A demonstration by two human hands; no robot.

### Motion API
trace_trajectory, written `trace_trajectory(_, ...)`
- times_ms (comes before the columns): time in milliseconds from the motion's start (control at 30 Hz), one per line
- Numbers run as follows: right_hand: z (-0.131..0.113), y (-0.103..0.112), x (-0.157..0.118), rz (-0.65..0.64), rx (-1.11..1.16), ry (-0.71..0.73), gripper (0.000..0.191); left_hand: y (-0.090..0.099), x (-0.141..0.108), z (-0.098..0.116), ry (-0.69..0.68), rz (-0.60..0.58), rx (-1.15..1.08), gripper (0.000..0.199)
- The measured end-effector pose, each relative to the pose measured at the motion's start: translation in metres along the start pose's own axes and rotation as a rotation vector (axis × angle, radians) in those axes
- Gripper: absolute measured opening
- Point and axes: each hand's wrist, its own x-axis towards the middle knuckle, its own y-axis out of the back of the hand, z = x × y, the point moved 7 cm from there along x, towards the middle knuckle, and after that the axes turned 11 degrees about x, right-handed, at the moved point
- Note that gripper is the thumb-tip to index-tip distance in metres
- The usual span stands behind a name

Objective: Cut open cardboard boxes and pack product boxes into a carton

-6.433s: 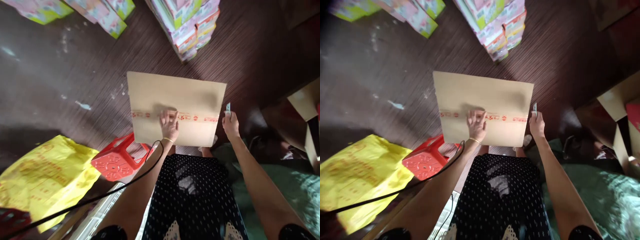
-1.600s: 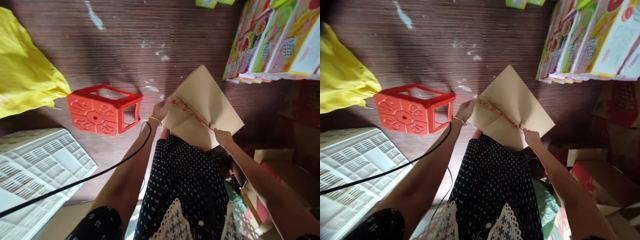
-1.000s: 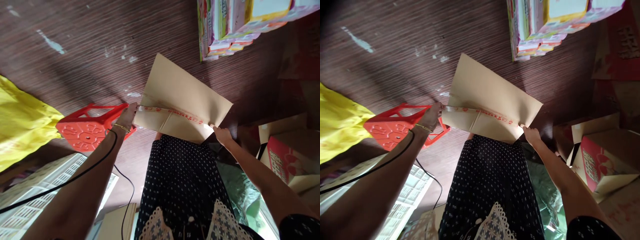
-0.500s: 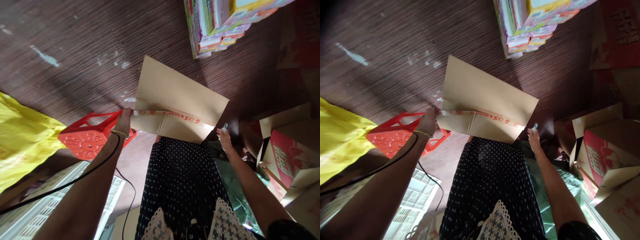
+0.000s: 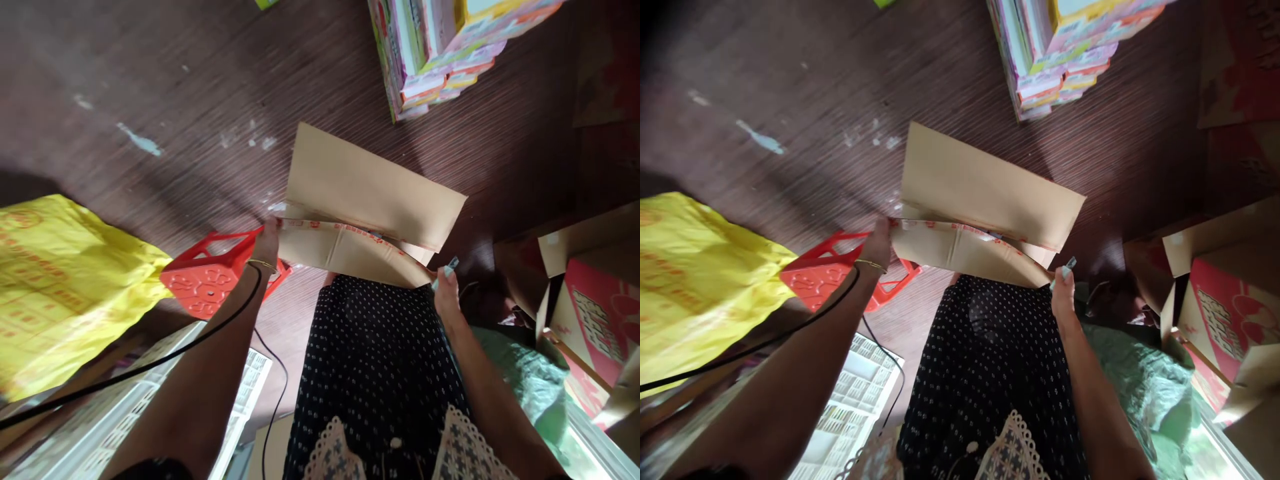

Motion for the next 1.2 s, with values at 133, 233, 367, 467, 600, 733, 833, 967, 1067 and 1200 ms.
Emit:
trace_trajectory(133, -0.011, -0.006, 0.007, -0.167, -0.051, -0.034, 0.069, 0.009, -0.010, 0.026, -0.145, 0.159, 0.224, 0.034)
trace_trajectory(233, -0.015, -0.009, 0.011, -0.190, -0.041, -0.043, 0.070, -0.040, -0.053, 0.083, -0.690, 0.131, 0.563, 0.044)
trace_trajectory(367, -0.016, -0.006, 0.004, -0.189, -0.084, -0.037, 0.069, -0.168, -0.137, 0.121, -1.311, -0.364, 1.008, 0.034)
trace_trajectory(467, -0.022, -0.004, -0.003, -0.195, -0.178, -0.003, 0.068, -0.204, -0.154, 0.124, -1.277, -0.367, 1.153, 0.031)
trace_trajectory(600, -0.027, -0.004, -0.009, -0.230, -0.228, 0.018, 0.071, -0.178, -0.140, 0.102, -1.191, -0.299, 1.067, 0.033)
trace_trajectory(733, -0.029, -0.007, -0.012, -0.251, -0.266, 0.049, 0.068, -0.125, -0.095, 0.088, -0.939, -0.069, 0.970, 0.056)
trace_trajectory(833, -0.034, -0.010, -0.007, -0.295, -0.366, 0.092, 0.062, -0.123, -0.082, 0.100, -1.025, -0.056, 1.039, 0.047)
trace_trajectory(967, -0.051, -0.022, 0.013, -0.359, -0.624, 0.183, 0.034, -0.126, -0.077, 0.116, -0.963, -0.065, 1.013, 0.037)
trace_trajectory(1067, -0.064, -0.046, 0.028, -0.445, -0.794, 0.268, 0.017, -0.121, -0.077, 0.122, -0.920, -0.082, 0.976, 0.036)
trace_trajectory(1200, -0.068, -0.094, 0.032, -0.512, -0.681, 0.321, 0.019, -0.115, -0.076, 0.125, -0.948, -0.106, 0.972, 0.034)
